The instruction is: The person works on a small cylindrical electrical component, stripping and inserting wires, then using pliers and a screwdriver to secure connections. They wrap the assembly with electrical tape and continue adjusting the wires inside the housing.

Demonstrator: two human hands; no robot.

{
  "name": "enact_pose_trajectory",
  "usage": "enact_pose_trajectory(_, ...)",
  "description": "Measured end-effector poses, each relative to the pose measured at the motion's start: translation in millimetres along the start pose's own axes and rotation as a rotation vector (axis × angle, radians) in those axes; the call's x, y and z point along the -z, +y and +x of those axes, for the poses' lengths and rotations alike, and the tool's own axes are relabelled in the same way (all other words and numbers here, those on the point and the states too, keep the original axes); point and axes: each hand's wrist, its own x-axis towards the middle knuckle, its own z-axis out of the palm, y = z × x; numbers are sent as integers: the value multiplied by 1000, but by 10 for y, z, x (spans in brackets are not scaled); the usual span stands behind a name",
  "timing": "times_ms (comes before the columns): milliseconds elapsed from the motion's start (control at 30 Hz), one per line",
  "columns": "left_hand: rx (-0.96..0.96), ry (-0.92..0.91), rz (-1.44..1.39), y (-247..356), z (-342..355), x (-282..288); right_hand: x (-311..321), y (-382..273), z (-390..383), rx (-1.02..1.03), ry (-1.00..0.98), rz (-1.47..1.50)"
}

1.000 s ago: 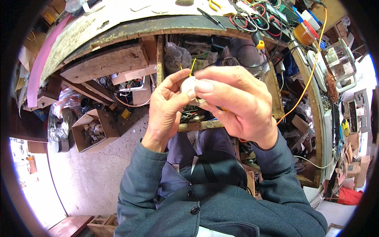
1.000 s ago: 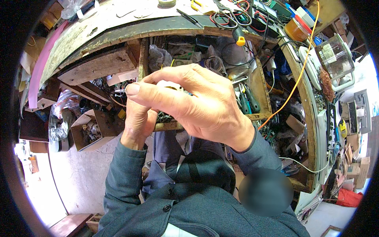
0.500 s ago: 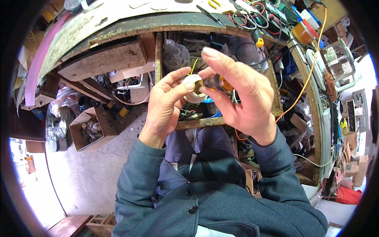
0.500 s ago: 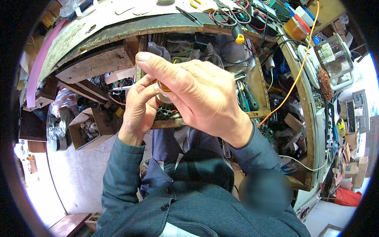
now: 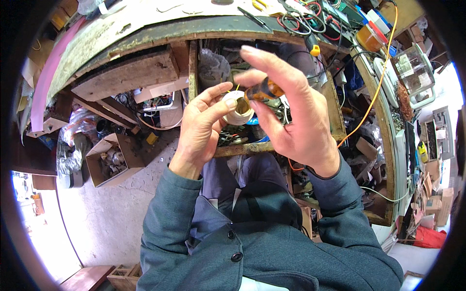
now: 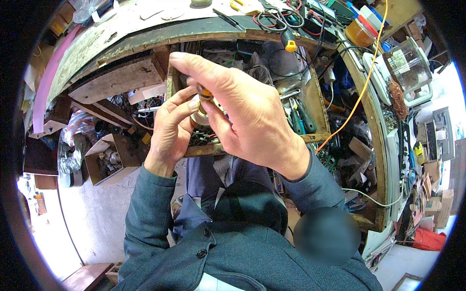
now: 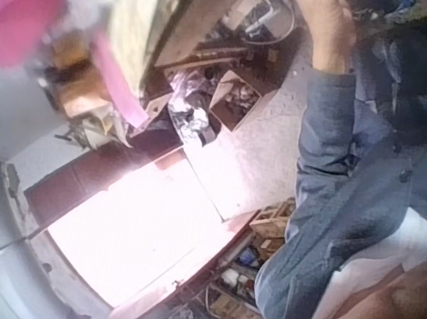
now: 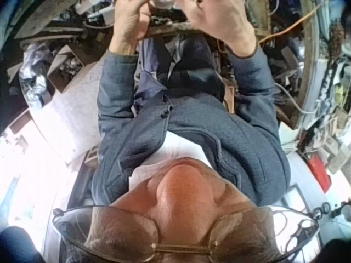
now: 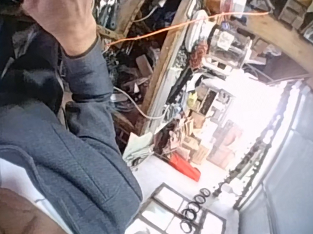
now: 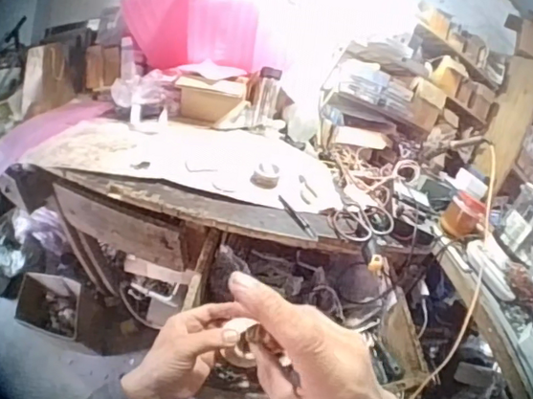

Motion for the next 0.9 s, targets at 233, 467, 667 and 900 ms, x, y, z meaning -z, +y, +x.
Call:
enact_pose_trajectory(233, -11, -34, 19, 21, -26, -2, 8, 12, 3, 92, -12, -61)
enact_pose_trajectory(467, -92, -12, 25, -1, -61, -34, 71, -67, -120, -13, -28, 28)
enact_pose_trajectory(667, -67, 9, 46, 19, -58, -52, 130, -96, -182, 69, 0, -32)
enact_pose_trajectory(900, -104, -10, 31, 5, -71, -39, 95, -88, -264, -59, 5, 10)
